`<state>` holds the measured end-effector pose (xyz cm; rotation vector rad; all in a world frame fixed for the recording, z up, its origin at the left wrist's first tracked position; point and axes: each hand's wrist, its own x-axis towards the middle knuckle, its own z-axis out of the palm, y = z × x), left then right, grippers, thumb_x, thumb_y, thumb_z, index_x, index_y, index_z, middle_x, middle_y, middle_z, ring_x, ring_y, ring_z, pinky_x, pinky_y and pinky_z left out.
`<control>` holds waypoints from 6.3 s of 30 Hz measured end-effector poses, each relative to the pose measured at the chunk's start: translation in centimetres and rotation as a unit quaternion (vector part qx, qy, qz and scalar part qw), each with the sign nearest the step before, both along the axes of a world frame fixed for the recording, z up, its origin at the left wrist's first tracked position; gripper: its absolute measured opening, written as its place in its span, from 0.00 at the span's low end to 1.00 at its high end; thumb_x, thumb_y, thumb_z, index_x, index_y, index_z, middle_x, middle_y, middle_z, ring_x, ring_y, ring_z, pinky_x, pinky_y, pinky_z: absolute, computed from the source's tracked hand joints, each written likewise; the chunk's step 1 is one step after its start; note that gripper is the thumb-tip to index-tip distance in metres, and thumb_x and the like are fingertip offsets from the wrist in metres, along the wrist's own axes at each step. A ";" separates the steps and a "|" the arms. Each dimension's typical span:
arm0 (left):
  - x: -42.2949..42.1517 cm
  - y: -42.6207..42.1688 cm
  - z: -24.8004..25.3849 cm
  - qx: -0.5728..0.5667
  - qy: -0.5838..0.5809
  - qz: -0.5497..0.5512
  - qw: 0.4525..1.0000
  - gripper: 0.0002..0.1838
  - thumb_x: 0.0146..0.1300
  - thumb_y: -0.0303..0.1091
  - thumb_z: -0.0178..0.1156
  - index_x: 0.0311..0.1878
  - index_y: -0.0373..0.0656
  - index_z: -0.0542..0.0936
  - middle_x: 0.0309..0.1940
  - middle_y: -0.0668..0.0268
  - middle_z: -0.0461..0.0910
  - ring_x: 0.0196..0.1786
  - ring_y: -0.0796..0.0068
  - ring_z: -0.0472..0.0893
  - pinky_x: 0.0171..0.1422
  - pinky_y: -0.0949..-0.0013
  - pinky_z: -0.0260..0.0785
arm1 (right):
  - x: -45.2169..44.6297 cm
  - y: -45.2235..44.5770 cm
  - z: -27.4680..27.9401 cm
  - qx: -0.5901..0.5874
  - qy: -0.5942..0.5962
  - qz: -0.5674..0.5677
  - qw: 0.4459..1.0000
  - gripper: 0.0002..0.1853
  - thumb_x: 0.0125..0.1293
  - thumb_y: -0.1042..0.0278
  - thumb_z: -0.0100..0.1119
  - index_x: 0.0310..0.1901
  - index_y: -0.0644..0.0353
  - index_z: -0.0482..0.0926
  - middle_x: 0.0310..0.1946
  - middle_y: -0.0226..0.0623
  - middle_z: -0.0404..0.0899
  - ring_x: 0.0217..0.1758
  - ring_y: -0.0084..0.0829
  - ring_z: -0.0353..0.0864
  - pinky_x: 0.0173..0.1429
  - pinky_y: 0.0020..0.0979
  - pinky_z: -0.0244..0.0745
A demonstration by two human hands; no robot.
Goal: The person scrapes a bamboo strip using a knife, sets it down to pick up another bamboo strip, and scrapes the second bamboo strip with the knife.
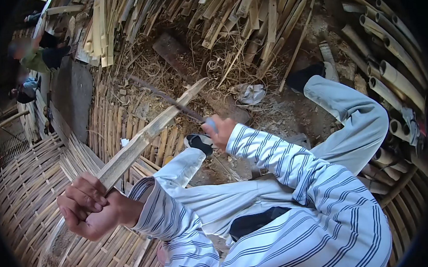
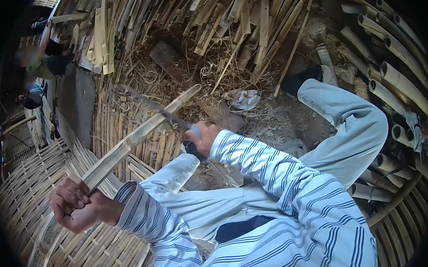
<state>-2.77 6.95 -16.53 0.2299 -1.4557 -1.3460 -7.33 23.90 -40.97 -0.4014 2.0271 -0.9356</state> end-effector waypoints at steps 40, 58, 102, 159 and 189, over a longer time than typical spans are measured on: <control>1.6 -1.7 -0.4 0.014 -0.009 0.028 0.999 0.18 0.61 0.38 0.43 0.15 0.53 0.53 0.07 0.73 0.49 0.09 0.83 0.47 0.14 0.77 0.43 | -0.7 1.9 -7.6 0.082 0.002 0.062 0.995 0.34 0.65 0.37 0.40 0.54 0.64 0.72 0.49 0.59 0.75 0.52 0.55 0.75 0.60 0.46 0.68; 3.4 -7.9 -1.3 0.081 -0.053 0.195 0.976 0.18 0.61 0.38 0.40 0.15 0.54 0.49 0.09 0.74 0.46 0.11 0.83 0.46 0.16 0.77 0.41 | -1.6 3.7 -5.0 -0.043 0.009 -0.077 0.996 0.32 0.66 0.37 0.37 0.52 0.60 0.72 0.39 0.65 0.76 0.47 0.59 0.76 0.53 0.50 0.71; 0.5 -2.1 0.0 0.059 -0.034 0.202 0.977 0.19 0.61 0.38 0.39 0.15 0.54 0.49 0.09 0.74 0.46 0.11 0.84 0.46 0.17 0.77 0.39 | 0.3 0.8 -17.5 0.150 0.052 -0.025 0.987 0.34 0.65 0.35 0.39 0.56 0.60 0.69 0.42 0.70 0.74 0.48 0.62 0.74 0.53 0.51 0.70; 0.1 -5.2 -0.3 0.062 -0.046 0.232 0.970 0.19 0.59 0.36 0.42 0.15 0.54 0.49 0.09 0.73 0.45 0.11 0.82 0.46 0.17 0.76 0.40 | -1.7 -0.3 -4.4 -0.018 0.063 0.006 0.998 0.27 0.65 0.41 0.46 0.47 0.62 0.72 0.26 0.62 0.77 0.31 0.62 0.79 0.35 0.52 0.76; 0.0 -5.7 -0.1 0.069 -0.058 0.214 0.973 0.18 0.60 0.37 0.40 0.16 0.53 0.51 0.10 0.73 0.47 0.12 0.81 0.47 0.18 0.75 0.41 | 0.2 4.3 -19.8 0.215 0.057 -0.037 0.974 0.37 0.63 0.36 0.44 0.58 0.65 0.69 0.51 0.60 0.74 0.56 0.55 0.73 0.61 0.44 0.67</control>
